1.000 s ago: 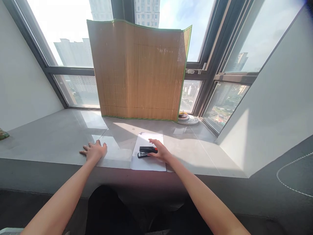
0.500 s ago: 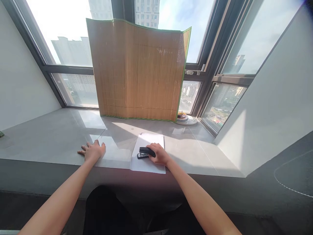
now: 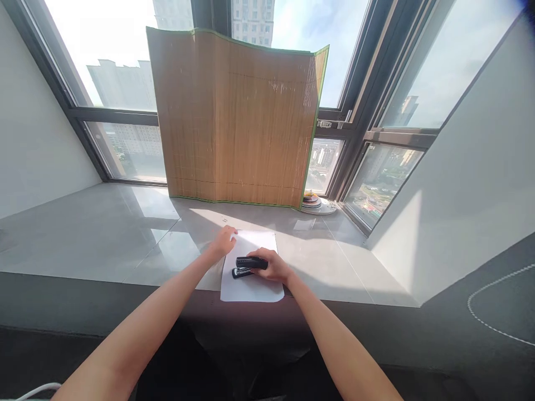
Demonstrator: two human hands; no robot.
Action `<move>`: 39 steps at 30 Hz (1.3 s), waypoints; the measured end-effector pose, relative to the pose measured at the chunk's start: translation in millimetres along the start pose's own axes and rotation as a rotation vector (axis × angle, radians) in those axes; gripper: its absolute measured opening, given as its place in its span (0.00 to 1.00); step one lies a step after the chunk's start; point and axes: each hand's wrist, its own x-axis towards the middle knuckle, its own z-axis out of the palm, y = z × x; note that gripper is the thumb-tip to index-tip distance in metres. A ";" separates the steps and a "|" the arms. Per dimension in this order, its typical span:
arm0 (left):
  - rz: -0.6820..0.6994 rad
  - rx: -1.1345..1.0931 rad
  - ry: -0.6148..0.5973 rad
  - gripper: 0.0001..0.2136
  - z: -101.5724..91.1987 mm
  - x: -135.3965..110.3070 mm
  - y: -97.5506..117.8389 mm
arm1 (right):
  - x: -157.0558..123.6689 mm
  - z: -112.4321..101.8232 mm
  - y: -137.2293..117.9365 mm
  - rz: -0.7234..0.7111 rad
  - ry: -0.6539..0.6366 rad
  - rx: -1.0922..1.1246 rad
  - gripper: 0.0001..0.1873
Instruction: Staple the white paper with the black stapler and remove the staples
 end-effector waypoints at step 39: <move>0.148 0.023 -0.042 0.23 56.8 7.3 41.5 | -26.3 -85.2 97.5 0.323 0.708 -0.141 0.19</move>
